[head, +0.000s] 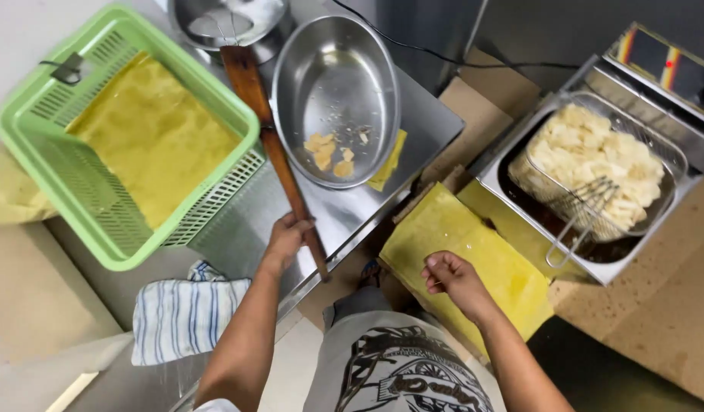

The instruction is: Frying and draining chips in a commercial deep fryer using a skimmer and a basket.

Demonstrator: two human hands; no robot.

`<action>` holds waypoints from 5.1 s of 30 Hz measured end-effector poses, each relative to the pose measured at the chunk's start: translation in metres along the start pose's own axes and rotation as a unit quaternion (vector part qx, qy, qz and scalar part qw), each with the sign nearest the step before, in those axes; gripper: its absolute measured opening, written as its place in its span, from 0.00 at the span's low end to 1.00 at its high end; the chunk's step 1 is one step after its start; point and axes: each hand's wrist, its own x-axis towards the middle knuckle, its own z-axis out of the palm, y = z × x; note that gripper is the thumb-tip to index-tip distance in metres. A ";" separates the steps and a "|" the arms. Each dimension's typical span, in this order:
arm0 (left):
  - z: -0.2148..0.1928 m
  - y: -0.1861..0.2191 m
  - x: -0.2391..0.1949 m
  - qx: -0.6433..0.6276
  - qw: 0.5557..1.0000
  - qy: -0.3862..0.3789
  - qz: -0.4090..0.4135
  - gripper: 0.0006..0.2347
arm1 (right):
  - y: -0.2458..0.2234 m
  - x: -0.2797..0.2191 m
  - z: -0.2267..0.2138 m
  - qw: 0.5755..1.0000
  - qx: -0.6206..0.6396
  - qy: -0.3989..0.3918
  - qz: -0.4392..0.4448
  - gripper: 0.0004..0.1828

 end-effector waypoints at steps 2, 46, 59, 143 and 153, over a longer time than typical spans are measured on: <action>0.002 0.015 -0.012 -0.094 0.994 -0.050 0.004 0.19 | -0.013 0.005 0.016 0.998 -0.056 -0.024 -0.020 0.10; 0.426 0.310 -0.261 -0.181 0.775 -0.596 -0.104 0.13 | -0.077 -0.309 -0.004 0.851 0.042 0.473 0.226 0.26; 0.461 0.320 -0.268 -0.193 0.751 -0.628 -0.069 0.13 | -0.157 -0.230 -0.065 0.726 -0.497 0.251 0.403 0.36; 0.356 0.276 -0.237 -0.012 0.802 -0.593 -0.071 0.07 | -0.062 -0.364 -0.027 0.874 0.183 0.434 0.119 0.30; 0.334 0.226 -0.224 0.024 0.823 -0.563 -0.073 0.03 | -0.084 -0.370 -0.024 0.869 0.174 0.461 0.042 0.34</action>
